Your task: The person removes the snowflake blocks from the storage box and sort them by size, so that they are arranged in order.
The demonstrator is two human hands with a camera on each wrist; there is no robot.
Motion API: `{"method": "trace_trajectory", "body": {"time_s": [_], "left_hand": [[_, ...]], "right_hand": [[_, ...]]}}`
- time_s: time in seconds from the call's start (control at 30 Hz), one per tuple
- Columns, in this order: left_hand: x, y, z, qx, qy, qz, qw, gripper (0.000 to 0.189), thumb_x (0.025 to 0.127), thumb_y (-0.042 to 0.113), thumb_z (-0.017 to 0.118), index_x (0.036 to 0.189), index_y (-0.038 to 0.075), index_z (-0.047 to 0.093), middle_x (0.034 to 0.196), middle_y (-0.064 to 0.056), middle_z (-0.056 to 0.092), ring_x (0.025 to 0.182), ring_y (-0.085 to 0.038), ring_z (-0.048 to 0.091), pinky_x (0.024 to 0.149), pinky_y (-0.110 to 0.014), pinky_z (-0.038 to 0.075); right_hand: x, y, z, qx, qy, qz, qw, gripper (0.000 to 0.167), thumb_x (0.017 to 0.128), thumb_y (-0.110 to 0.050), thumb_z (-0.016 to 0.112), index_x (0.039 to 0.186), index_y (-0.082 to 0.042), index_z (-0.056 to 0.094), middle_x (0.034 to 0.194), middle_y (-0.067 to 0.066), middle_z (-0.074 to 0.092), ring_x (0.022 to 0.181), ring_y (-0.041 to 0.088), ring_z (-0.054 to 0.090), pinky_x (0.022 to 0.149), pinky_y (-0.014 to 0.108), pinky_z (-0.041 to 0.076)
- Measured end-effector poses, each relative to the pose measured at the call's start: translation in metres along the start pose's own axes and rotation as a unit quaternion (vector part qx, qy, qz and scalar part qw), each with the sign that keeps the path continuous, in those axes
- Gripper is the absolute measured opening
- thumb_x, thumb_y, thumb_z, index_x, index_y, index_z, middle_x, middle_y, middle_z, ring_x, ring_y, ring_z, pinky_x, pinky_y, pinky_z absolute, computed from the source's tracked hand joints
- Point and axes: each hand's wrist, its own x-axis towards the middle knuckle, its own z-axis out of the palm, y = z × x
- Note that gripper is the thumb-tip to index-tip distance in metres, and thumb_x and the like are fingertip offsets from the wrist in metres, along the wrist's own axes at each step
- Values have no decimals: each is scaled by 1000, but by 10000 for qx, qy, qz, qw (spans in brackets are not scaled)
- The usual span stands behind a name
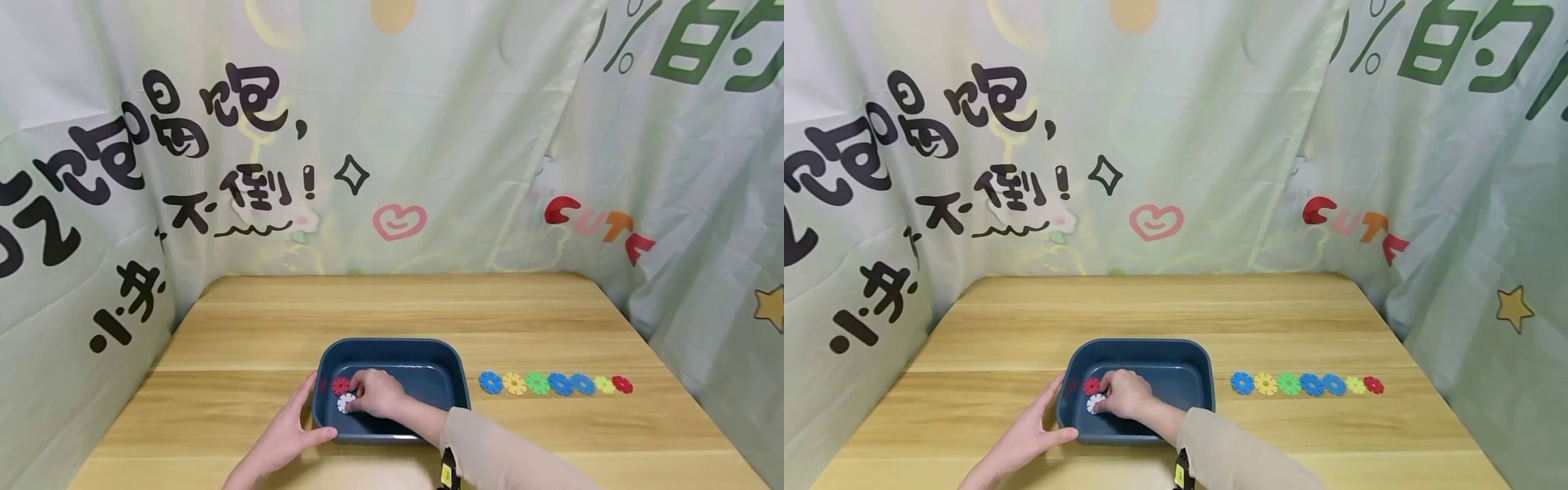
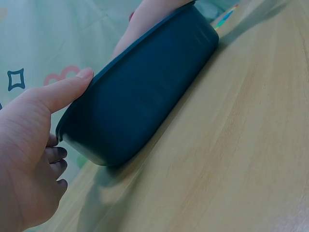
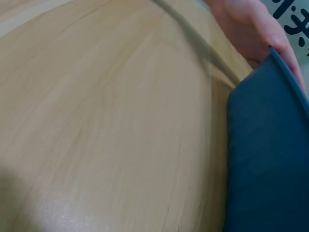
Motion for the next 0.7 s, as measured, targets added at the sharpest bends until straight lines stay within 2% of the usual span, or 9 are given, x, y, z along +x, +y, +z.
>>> {"method": "trace_trajectory", "body": {"time_s": [0.17,0.37,0.53,0.7], "left_hand": [[0,0,-1,30,13,20,10000,97,73,36,77,147,7,23,148,-22,24,133,-43,23,102,-62,21],[0,3,-1,63,-8,-46,10000,96,74,38,76,147,6,22,148,-22,24,133,-43,23,102,-62,22],[0,4,-1,24,9,-41,10000,96,74,37,77,147,6,22,148,-23,24,133,-44,22,102,-63,21],[-1,4,-1,39,52,16,10000,97,73,35,78,147,5,23,147,-25,25,132,-45,24,101,-64,22]], "right_hand": [[1,1,3,-534,28,-154,9985,24,69,-26,82,84,-14,66,64,-10,48,58,5,45,53,22,37],[0,0,1,-685,-75,-270,9973,24,67,-23,82,77,-16,62,69,-10,47,63,5,46,56,22,38],[-1,0,-3,-298,-158,-326,9989,27,68,-15,81,73,-16,54,63,-11,48,58,3,45,56,20,38],[-3,3,-8,319,-287,-399,9983,22,72,-7,77,71,-12,56,58,-10,52,55,2,47,57,18,41]]}}
